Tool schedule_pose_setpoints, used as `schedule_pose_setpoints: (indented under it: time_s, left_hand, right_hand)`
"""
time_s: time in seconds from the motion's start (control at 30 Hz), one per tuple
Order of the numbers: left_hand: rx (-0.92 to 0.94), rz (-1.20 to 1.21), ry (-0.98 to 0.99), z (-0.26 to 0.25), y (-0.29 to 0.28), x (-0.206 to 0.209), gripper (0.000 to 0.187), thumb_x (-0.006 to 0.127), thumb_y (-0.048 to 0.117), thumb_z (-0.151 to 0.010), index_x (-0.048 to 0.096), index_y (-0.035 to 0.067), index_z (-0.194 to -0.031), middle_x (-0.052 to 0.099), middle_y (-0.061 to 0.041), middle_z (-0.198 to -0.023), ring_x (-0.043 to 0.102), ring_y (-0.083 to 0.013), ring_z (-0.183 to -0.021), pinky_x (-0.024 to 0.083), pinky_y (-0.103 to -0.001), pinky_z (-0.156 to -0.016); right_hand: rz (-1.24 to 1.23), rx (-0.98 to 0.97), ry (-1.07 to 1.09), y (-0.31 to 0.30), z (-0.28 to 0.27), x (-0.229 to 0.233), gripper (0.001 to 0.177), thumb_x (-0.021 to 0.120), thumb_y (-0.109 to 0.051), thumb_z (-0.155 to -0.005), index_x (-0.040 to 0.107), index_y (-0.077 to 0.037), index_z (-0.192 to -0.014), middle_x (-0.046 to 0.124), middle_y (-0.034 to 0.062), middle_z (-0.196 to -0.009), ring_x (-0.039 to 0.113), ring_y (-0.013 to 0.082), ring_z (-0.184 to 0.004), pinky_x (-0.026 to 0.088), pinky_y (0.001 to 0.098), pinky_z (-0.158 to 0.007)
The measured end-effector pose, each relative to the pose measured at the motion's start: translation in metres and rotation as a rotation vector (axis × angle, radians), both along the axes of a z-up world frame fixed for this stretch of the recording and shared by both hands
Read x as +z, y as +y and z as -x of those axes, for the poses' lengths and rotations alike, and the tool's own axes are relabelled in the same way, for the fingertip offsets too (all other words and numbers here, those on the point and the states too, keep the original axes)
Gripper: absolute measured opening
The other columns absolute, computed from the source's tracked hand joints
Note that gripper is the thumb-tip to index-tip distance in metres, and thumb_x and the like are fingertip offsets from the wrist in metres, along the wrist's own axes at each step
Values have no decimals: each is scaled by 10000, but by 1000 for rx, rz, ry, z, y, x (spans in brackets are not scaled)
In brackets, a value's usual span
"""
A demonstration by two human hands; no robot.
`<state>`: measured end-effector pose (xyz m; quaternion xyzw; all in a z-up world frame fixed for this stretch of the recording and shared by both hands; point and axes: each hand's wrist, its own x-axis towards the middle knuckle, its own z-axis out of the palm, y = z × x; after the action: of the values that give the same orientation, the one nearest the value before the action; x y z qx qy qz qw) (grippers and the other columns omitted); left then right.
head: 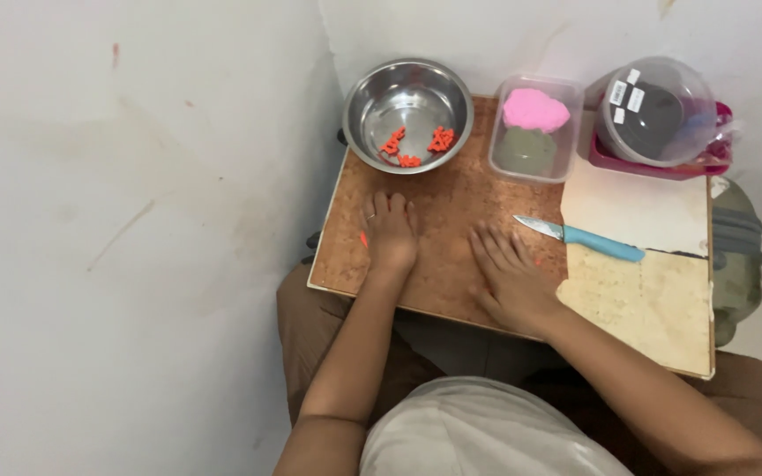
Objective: The person rolls orange clay into a thin rope on a wooden board and uses a knife to cut it into small pieces, which are then placed into a metal bowl. The process is repeated multiple times.
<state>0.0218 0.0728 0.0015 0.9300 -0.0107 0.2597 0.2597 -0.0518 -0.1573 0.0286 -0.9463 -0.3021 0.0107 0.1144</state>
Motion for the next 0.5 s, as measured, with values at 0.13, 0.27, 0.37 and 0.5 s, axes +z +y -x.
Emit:
schedule_pose_setpoints:
  time_s: [0.13,0.27,0.37,0.5]
  left_hand:
    - [-16,37,-26,0,1,-4,280,585,225,-995,598,36,-1202,543,-233,-1249,492,-446,-1187,364,-568,-1039]
    - [6,-4,-47,0,2,-4,284,587,239,-999,558,32,-1191,538,-239,-1258,503,-455,-1178,382,-564,-1024]
    - [-13,7,14,0,5,-1,267,588,255,-1001,558,38,-1153,542,-234,-1224,512,-451,-1156,392,-565,-1005]
    - [-33,7,59,2,7,1,256,580,271,-1014,556,40,-1121,547,-224,-1180,512,-450,-1107,392,-577,-985]
  right_hand:
    - [37,-72,-73,46,-69,-10,798,358,-526,-1030,134,-29,-1613,82,185,-1695,53,306,-1571,6,507,-1245]
    - [-28,-83,-119,60,-93,-14,777,314,-514,-1044,152,-24,-1626,100,167,-1713,68,310,-1587,11,515,-1254]
    - [-3,-20,-147,51,-77,-10,751,334,-486,-1046,168,-32,-1621,107,174,-1707,83,316,-1584,27,521,-1254]
    - [58,79,-38,11,-8,0,755,429,-435,-993,193,-57,-1603,165,126,-1679,122,290,-1570,50,525,-1250]
